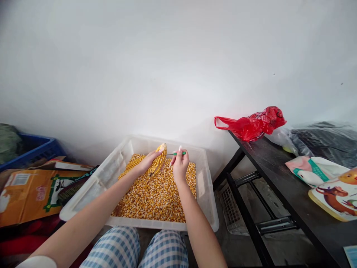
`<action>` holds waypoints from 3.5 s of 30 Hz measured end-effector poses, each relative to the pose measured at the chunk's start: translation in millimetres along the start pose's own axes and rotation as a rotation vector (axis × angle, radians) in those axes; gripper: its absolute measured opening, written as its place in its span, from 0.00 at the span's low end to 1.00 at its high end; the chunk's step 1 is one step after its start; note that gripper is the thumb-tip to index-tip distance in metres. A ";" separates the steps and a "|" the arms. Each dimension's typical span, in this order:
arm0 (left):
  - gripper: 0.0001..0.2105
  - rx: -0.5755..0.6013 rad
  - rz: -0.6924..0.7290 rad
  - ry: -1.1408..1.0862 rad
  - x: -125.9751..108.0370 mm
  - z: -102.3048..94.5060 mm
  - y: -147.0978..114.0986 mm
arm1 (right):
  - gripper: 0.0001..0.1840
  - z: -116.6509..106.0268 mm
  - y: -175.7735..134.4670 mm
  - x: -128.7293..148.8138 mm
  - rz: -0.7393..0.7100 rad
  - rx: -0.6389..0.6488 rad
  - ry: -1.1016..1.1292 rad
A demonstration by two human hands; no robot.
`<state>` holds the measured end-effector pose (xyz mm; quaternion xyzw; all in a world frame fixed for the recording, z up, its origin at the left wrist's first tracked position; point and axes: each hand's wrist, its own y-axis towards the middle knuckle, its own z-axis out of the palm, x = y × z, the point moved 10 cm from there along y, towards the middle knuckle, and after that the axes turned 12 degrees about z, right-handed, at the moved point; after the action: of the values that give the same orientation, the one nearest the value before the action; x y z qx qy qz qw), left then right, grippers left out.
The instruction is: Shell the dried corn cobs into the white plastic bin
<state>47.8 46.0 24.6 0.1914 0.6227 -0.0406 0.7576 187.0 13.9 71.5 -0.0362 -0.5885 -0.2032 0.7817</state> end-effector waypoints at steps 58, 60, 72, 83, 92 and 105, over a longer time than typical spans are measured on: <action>0.27 0.012 0.173 0.391 -16.0 -4.6 5.5 | 0.16 -4.2 -3.4 6.3 -0.108 -0.037 -0.084; 0.27 0.007 0.170 0.394 -15.6 -5.9 6.1 | 0.16 -3.1 -4.0 6.2 -0.117 -0.036 -0.091; 0.26 -0.027 0.218 0.542 -18.0 -11.8 4.1 | 0.17 8.4 -10.8 -6.4 -0.118 0.015 -0.166; 0.23 0.207 0.226 0.761 -11.9 5.7 -2.1 | 0.19 0.0 18.0 -36.0 0.082 0.064 -0.144; 0.24 0.249 0.239 0.630 -3.8 10.6 1.5 | 0.22 -1.0 26.6 -49.4 0.211 0.084 -0.111; 0.28 0.130 0.132 0.406 0.4 -1.8 4.9 | 0.18 -9.0 4.0 3.3 -0.131 -0.061 -0.178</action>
<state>47.7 51.1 25.2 0.2845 0.7445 0.0085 0.6039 197.4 14.0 72.5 -0.0393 -0.6501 -0.2679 0.7100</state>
